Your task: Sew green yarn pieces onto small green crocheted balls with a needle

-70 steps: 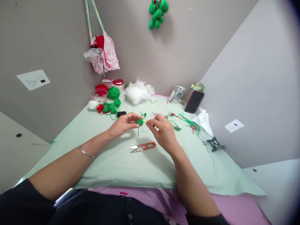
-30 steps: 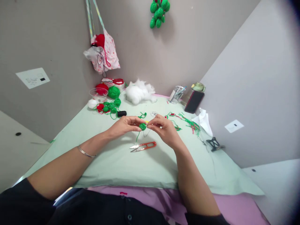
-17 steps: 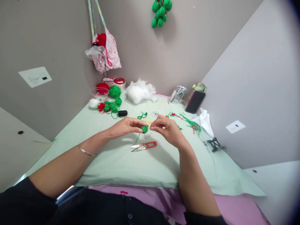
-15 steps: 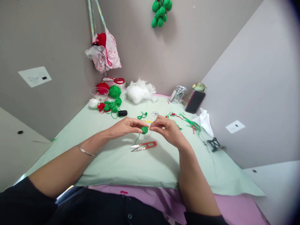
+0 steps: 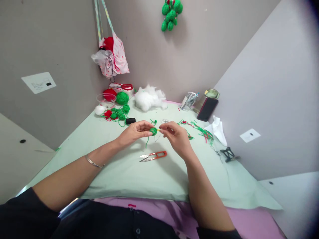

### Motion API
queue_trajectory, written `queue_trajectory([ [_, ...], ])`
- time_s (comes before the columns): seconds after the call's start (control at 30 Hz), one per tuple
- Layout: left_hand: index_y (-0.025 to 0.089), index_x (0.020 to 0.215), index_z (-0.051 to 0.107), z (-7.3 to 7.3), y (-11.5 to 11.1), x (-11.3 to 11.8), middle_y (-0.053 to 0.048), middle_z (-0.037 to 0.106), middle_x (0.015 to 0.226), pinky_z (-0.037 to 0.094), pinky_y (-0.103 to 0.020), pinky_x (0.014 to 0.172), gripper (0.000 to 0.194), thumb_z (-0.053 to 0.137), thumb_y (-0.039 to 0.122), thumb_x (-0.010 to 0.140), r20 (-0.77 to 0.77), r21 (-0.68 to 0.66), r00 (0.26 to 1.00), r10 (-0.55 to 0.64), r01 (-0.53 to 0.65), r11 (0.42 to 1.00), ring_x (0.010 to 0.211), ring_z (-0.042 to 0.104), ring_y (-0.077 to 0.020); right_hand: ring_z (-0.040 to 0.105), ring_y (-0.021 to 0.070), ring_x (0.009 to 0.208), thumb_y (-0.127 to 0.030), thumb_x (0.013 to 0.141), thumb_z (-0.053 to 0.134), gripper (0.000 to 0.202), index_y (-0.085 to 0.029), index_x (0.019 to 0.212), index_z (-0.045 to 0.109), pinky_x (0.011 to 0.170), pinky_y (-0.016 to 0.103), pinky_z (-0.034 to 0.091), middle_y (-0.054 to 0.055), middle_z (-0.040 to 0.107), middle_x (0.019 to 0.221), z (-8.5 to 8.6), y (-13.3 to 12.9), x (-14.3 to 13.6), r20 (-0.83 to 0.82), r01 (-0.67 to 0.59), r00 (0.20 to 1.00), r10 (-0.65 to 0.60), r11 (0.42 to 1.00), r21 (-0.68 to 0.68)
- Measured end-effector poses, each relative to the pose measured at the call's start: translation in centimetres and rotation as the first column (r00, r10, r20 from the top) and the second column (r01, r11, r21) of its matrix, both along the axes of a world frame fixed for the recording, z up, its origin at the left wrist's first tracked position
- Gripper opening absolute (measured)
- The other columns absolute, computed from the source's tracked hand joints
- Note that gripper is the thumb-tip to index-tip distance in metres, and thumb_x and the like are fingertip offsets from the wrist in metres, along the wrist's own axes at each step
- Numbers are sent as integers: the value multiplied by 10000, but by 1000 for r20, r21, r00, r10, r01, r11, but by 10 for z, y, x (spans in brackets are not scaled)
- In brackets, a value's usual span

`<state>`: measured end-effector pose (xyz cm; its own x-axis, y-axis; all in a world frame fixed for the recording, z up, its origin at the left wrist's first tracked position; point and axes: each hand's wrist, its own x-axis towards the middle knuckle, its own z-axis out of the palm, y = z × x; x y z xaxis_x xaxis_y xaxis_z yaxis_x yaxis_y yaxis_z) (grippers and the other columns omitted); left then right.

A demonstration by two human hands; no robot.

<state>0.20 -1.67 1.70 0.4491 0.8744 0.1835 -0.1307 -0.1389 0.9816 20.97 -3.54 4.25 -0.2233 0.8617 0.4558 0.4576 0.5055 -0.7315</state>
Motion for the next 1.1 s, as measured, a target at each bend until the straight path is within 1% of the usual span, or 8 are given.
queue_trajectory([
  [0.2, 155, 1000, 661, -10, 1, 6, -68, 694, 1022, 461, -364, 928, 337, 747, 357, 745, -14, 38, 997, 79, -79, 996, 989, 637, -213, 619, 144, 772, -218, 919, 530, 158, -202, 1004, 661, 703, 264, 493, 52, 644, 918, -10, -7, -17, 145, 6, 989, -34, 981, 192],
  [0.37, 143, 982, 658, -14, -3, 11, -81, 687, 1004, 483, -341, 843, 339, 721, 387, 756, -72, 65, 992, 103, -98, 993, 928, 641, -213, 594, 137, 712, -197, 954, 471, 213, -217, 995, 679, 564, 238, 378, 54, 656, 870, -19, -9, -22, 545, 28, 803, -241, 929, 369],
  [0.47, 138, 939, 663, -15, -3, 12, -76, 681, 967, 485, -326, 806, 328, 710, 405, 755, -127, 96, 985, 113, -101, 990, 893, 637, -209, 599, 131, 747, -169, 932, 486, 200, -217, 956, 679, 539, 238, 341, 68, 675, 980, -19, -10, -24, 570, 21, 776, -268, 915, 402],
  [0.57, 137, 901, 668, -16, -2, 12, -68, 677, 933, 487, -324, 808, 304, 714, 389, 738, -147, 118, 980, 137, -120, 986, 885, 631, -208, 603, 117, 754, -193, 908, 511, 150, -208, 905, 660, 600, 241, 409, 75, 664, 1063, -12, -14, -27, 324, 2, 938, -124, 936, 351],
  [0.63, 137, 906, 674, -16, -1, 12, -70, 678, 944, 491, -330, 810, 310, 713, 388, 730, -166, 113, 976, 144, -126, 986, 877, 632, -209, 592, 101, 670, -235, 905, 517, 103, -205, 894, 615, 586, 244, 438, 65, 668, 1017, -5, -18, -28, 30, -56, 998, 52, 981, 185],
  [0.77, 147, 995, 686, -15, 2, 8, -81, 684, 1026, 490, -346, 832, 372, 702, 406, 728, -222, 100, 965, 138, -118, 988, 894, 637, -213, 506, 89, 460, -315, 917, 509, 98, -220, 893, 511, 443, 213, 372, -29, 609, 635, 10, -20, -18, -461, -315, 863, 206, 933, -174],
  [0.97, 163, 1023, 690, -18, 15, -2, -79, 695, 1032, 478, -361, 865, 411, 720, 422, 705, -272, 103, 944, 185, -162, 981, 931, 625, -221, 171, 50, 411, -258, 880, 568, 83, -202, 829, 536, 402, 171, 203, -106, 233, 500, 33, -12, 15, -772, -218, 625, 118, 976, -28],
  [1.1, 175, 1082, 654, -18, 17, -4, -86, 683, 1079, 465, -371, 902, 449, 745, 417, 715, -136, 23, 979, 152, -150, 988, 969, 632, -223, 210, 63, 435, -286, 878, 581, 89, -212, 842, 548, 415, 190, 224, -86, 258, 535, 35, -8, 23, -733, -111, 676, 73, 994, -3],
])
